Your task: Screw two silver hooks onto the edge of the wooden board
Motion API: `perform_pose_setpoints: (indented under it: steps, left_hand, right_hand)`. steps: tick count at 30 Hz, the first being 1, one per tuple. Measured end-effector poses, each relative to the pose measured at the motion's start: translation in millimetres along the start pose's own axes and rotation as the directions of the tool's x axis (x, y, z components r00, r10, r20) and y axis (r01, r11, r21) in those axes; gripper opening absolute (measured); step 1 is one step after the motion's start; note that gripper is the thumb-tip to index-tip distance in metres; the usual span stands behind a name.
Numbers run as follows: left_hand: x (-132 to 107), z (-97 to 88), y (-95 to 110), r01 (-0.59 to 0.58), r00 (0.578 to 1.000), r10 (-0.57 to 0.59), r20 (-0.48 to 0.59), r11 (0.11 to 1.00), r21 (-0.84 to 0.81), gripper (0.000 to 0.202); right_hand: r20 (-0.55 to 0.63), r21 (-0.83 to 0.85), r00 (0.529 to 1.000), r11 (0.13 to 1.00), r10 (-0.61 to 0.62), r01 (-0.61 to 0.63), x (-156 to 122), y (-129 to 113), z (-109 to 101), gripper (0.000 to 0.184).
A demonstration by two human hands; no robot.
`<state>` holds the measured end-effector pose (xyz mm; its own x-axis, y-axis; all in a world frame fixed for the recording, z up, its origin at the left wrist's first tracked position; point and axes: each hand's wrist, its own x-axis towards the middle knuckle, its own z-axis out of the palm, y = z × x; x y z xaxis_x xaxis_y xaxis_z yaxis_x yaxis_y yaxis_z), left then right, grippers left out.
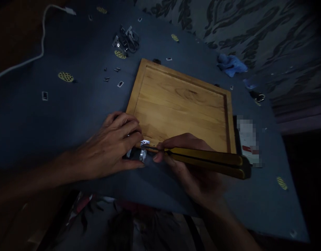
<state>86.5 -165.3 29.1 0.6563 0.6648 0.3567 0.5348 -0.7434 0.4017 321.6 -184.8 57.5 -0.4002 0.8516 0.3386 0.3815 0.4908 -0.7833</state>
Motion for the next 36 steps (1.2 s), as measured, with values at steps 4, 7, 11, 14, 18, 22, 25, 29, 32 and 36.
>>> perform_pose_setpoints:
  steps: [4,7,11,14,18,22,25,29,32,36]
  left_hand:
    - [-1,2.4,-2,0.002,1.000,-0.002,0.006,1.000,0.011,0.039]
    - [-2,-0.5,-3,0.012,0.999,-0.013,0.036,1.000,0.019,0.041]
    - [3,-20.2,5,0.070,0.998,-0.070,0.004,0.993,-0.090,0.044]
    - [16,-41.8,20,0.041,0.997,-0.054,-0.057,0.977,-0.208,0.040]
    - [36,-56.1,35,-0.093,0.994,0.072,-0.083,0.955,-0.281,0.026]
    - [45,-53.5,37,-0.180,0.978,0.155,-0.141,0.966,-0.184,0.015]
    - [43,-54.3,36,-0.119,0.987,0.101,-0.124,0.983,-0.142,0.008]
    - [34,-60.3,38,-0.041,0.993,0.023,-0.112,0.985,-0.168,0.008]
    - [28,-59.3,42,0.033,0.984,-0.063,-0.168,0.984,-0.173,0.006]
    - [23,-48.5,46,0.111,0.957,-0.150,-0.248,0.980,-0.166,0.014]
  right_hand:
    - [0.020,-0.008,0.999,0.999,-0.043,0.044,6,-5,-3,0.012]
    - [0.057,-0.019,0.998,1.000,-0.019,0.020,8,-7,-5,0.011]
    - [0.088,-0.055,0.994,0.997,-0.057,0.062,6,-6,-6,0.014]
    - [0.079,-0.078,0.990,0.989,-0.120,0.126,6,-2,-5,0.019]
    - [0.034,-0.077,0.954,0.951,-0.298,0.300,9,2,-1,0.008]
    - [-0.051,-0.097,0.936,0.935,-0.348,0.342,10,4,2,0.006]
    - [-0.058,-0.082,0.958,0.957,-0.282,0.277,4,7,4,0.012]
    - [0.051,-0.223,0.985,0.960,-0.162,0.169,-12,14,12,0.054]
    - [0.084,-0.301,0.988,0.942,-0.132,0.151,-20,18,22,0.071]
    - [0.066,-0.313,0.990,0.939,-0.127,0.141,-20,22,31,0.068]
